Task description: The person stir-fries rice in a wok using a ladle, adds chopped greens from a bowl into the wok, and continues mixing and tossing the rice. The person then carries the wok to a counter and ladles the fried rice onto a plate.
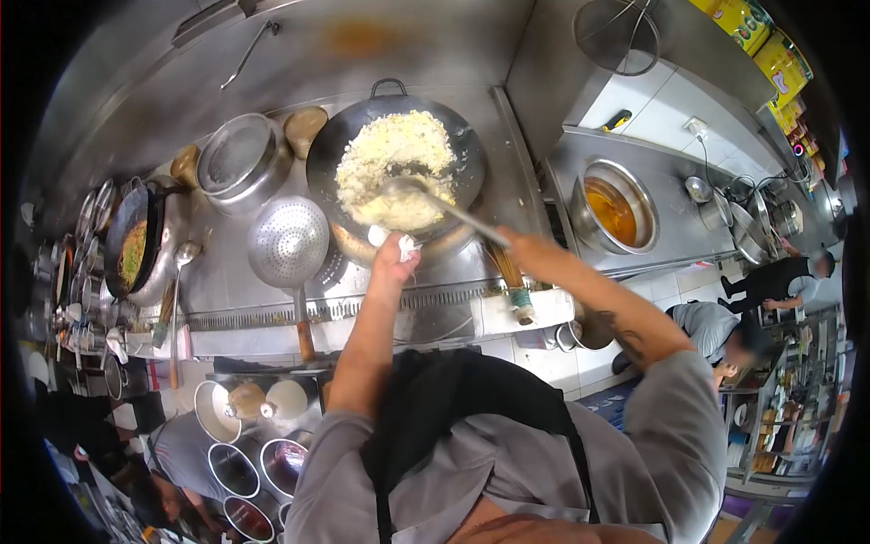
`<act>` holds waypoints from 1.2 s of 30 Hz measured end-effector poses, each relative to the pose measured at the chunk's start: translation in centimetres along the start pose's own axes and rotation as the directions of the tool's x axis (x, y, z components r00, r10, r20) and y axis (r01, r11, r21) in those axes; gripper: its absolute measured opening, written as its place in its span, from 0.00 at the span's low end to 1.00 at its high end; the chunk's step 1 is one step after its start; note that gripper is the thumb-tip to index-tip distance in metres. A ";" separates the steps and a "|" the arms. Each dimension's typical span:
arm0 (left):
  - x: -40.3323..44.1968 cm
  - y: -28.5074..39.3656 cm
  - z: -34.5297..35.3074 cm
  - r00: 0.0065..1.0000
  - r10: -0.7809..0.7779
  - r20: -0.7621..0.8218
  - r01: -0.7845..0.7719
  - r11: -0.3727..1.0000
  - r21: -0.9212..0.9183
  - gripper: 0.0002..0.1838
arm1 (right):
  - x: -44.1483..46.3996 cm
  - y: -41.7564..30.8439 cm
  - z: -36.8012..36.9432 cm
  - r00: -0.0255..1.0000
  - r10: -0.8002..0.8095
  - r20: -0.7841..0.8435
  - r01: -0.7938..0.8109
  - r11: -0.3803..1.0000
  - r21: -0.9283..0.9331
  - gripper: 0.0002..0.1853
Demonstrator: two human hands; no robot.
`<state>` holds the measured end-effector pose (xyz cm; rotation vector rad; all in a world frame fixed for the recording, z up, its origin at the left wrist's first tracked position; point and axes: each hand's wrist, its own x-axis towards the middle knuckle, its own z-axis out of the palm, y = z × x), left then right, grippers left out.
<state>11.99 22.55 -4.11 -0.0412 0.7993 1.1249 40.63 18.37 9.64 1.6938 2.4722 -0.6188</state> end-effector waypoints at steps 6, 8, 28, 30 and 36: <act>-10.3 -2.2 4.0 0.999 0.039 0.028 -0.038 0.999 -0.035 0.08 | -1.9 -1.6 -5.4 0.996 -0.001 0.085 0.014 0.989 -0.151 0.23; -10.8 -2.8 3.0 0.810 0.470 0.352 -0.579 0.540 0.610 0.08 | -3.7 -1.8 -7.3 0.958 0.074 0.278 -0.082 0.997 0.015 0.24; -13.5 -2.7 3.5 0.586 0.498 0.639 -0.665 -0.156 0.730 0.09 | -8.0 -2.7 -10.7 0.968 -0.250 -0.029 0.249 0.968 -0.044 0.25; -11.6 -2.2 3.7 0.987 -0.063 0.147 0.082 0.988 -0.131 0.13 | -10.5 -2.0 -12.5 0.954 -0.276 0.119 0.271 0.961 0.055 0.23; -9.7 -4.7 0.7 0.955 0.266 0.133 -0.291 0.926 0.239 0.08 | -5.0 0.3 -6.4 0.994 -0.105 0.016 0.106 0.959 -0.262 0.27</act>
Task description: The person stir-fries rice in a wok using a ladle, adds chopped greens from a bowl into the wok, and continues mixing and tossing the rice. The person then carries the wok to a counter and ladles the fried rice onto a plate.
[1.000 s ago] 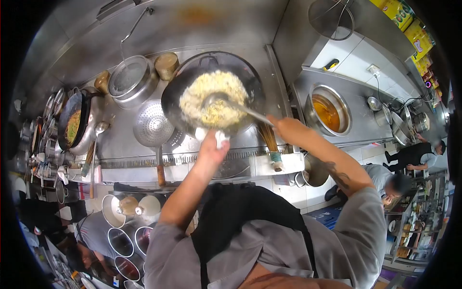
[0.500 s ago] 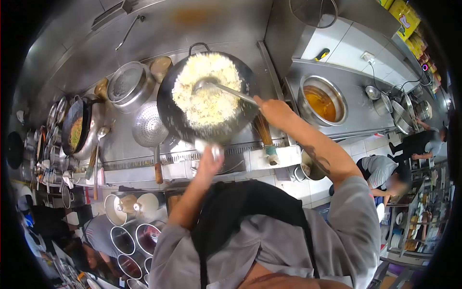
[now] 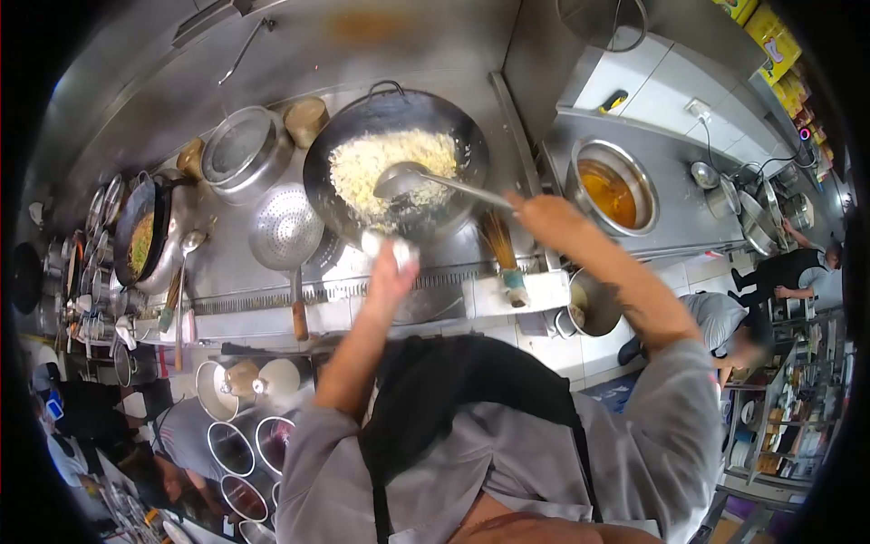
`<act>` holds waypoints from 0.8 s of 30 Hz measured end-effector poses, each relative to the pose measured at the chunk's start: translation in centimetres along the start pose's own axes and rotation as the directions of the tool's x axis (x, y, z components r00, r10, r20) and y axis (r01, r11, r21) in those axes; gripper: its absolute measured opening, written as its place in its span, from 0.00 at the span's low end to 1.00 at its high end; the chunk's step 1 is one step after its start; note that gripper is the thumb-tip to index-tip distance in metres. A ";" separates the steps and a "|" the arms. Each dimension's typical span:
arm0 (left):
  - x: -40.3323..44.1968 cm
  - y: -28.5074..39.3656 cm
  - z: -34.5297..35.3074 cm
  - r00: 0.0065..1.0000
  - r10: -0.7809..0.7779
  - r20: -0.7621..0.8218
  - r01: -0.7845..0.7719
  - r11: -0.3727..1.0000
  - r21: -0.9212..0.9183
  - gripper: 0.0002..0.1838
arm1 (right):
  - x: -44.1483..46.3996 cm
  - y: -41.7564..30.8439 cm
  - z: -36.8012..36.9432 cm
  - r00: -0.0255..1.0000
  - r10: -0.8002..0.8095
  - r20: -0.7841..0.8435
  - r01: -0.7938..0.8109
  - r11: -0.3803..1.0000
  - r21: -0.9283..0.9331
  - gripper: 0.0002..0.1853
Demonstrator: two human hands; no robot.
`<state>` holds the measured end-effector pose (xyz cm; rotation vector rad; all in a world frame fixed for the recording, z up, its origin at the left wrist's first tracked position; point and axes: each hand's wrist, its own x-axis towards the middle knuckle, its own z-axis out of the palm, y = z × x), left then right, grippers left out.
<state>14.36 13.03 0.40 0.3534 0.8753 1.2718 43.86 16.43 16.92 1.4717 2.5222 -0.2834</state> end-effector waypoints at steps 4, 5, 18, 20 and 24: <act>-3.4 -3.5 -2.1 0.957 -0.285 -0.047 0.264 0.929 -0.259 0.06 | -0.3 -0.3 0.9 0.978 -0.042 -0.204 0.022 0.995 -0.097 0.25; -3.4 -1.7 -0.8 0.976 -0.204 -0.072 0.184 0.957 -0.223 0.05 | -1.3 0.0 -0.9 0.986 -0.042 -0.164 0.028 0.996 -0.089 0.25; 10.7 2.0 -3.8 0.936 -0.351 -0.017 0.336 0.910 -0.242 0.06 | 22.6 0.8 6.2 0.941 0.262 -0.216 -0.181 0.925 0.333 0.19; 10.5 2.3 -3.9 0.930 -0.367 -0.024 0.350 0.903 -0.248 0.07 | 23.3 -4.5 8.0 0.966 0.153 -0.209 -0.064 0.924 0.378 0.21; 10.6 2.5 -3.2 0.925 -0.368 -0.095 0.337 0.910 -0.240 0.08 | 13.3 -7.8 5.2 0.992 -0.052 -0.116 0.081 0.964 0.253 0.26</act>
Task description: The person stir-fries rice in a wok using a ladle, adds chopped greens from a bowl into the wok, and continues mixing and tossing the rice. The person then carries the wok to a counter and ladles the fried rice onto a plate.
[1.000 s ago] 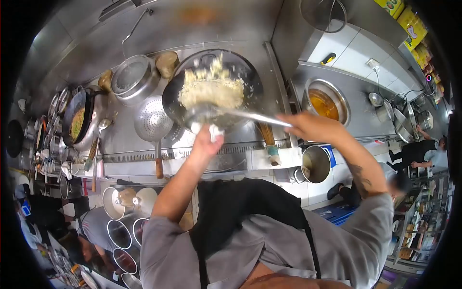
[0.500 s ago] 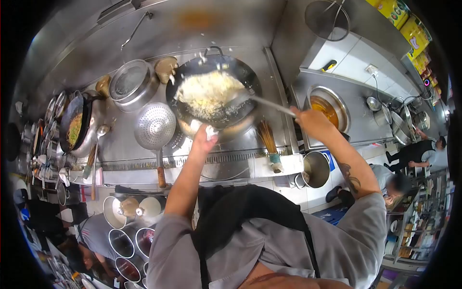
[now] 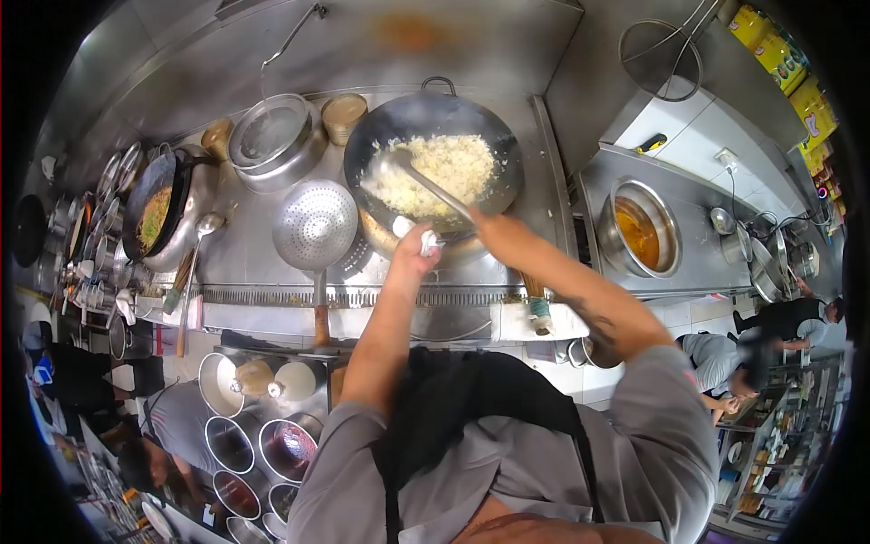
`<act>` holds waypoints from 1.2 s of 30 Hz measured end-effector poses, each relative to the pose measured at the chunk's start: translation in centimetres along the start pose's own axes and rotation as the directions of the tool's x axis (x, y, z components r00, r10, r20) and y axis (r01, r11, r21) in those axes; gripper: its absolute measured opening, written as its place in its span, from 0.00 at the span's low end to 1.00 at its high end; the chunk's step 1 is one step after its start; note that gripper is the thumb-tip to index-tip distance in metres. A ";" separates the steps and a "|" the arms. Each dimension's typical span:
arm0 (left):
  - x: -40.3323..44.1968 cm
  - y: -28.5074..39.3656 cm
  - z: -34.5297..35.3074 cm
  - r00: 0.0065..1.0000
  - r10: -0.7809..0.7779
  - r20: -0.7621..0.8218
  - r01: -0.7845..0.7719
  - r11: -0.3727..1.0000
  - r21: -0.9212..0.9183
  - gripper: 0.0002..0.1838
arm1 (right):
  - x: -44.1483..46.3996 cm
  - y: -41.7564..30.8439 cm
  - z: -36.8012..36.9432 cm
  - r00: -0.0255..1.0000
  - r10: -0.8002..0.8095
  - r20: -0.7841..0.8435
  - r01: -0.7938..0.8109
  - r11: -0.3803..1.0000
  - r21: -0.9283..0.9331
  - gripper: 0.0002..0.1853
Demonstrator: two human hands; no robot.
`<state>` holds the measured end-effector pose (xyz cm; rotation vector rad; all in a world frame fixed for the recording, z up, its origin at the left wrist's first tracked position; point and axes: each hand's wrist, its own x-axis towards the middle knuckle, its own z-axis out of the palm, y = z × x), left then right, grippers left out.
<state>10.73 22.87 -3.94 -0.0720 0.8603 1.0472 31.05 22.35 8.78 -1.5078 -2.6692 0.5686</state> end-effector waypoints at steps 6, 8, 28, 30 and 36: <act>-1.3 -2.1 0.0 0.999 0.048 -0.026 -0.049 0.998 -0.050 0.08 | -8.3 4.5 -7.0 0.991 0.061 0.121 -0.005 0.907 -0.420 0.30; -7.3 -4.2 3.8 0.994 0.111 -0.012 -0.111 0.992 -0.065 0.05 | -9.6 4.0 -7.2 0.993 0.014 0.119 0.027 0.941 -0.336 0.28; -14.0 -4.6 6.0 0.996 0.080 -0.040 -0.083 0.992 -0.092 0.06 | -17.6 2.4 -13.4 0.988 -0.149 -0.041 0.150 0.988 0.035 0.24; -13.1 -3.3 4.6 0.979 0.158 0.131 -0.167 0.984 0.058 0.06 | -17.2 4.3 -12.0 0.958 -0.284 -0.029 0.285 0.953 0.099 0.25; -6.9 -10.5 -5.1 0.998 0.055 0.040 -0.055 0.998 -0.005 0.05 | -12.5 4.6 -6.1 0.987 0.086 -0.133 -0.109 0.978 -0.177 0.20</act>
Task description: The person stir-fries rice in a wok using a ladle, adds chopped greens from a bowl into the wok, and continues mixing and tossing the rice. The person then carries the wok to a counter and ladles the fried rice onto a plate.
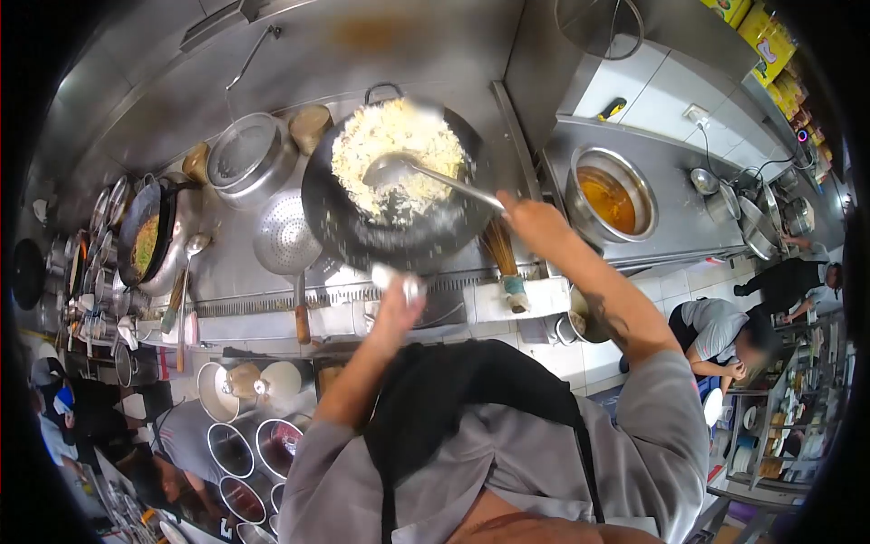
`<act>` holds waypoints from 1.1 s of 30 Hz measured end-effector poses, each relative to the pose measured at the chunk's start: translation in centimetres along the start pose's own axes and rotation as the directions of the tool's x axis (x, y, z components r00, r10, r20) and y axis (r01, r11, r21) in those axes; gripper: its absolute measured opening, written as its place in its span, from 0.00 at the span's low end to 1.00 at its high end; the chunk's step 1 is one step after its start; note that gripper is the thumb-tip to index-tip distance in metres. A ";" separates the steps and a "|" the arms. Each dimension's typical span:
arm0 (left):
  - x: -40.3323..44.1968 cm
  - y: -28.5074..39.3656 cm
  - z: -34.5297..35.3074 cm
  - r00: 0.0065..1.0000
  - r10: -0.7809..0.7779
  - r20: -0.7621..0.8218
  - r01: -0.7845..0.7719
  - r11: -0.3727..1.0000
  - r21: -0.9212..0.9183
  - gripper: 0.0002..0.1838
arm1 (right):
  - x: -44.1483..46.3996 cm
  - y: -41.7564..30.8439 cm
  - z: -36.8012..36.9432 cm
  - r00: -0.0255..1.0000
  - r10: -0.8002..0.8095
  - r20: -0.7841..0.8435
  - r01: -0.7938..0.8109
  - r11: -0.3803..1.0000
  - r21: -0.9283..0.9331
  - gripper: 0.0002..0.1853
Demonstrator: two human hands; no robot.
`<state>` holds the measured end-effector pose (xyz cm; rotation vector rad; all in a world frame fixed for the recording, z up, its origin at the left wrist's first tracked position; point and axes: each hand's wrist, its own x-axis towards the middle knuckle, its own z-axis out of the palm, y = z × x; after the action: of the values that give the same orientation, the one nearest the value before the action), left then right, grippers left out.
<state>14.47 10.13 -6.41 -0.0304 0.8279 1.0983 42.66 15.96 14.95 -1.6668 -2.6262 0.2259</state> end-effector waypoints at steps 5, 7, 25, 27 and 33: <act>-1.0 5.1 4.1 0.995 0.101 0.018 -0.101 0.995 -0.027 0.06 | -1.7 0.8 -4.1 0.985 -0.010 -0.172 0.027 0.995 0.093 0.21; 2.2 8.7 5.6 0.989 0.131 0.067 -0.131 0.991 -0.007 0.07 | -1.7 2.1 -5.8 0.965 -0.081 -0.248 0.132 0.972 0.195 0.22; 6.5 9.8 4.7 1.000 -0.008 0.028 0.008 1.000 -0.012 0.04 | 12.6 -4.9 10.5 0.992 -0.124 -0.009 0.117 0.912 0.393 0.18; 6.6 10.0 4.9 1.000 -0.001 0.005 0.001 1.000 -0.012 0.04 | 7.9 -4.0 5.5 0.983 -0.106 0.150 0.054 0.948 0.313 0.19; 1.5 6.0 6.8 0.996 0.086 0.035 -0.083 0.995 -0.062 0.07 | 3.3 -0.1 0.2 0.969 -0.146 0.198 0.162 0.984 -0.068 0.23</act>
<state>13.87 17.01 -0.32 -0.0255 0.7673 1.2002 41.12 18.83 14.60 -1.5240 -2.9300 0.2896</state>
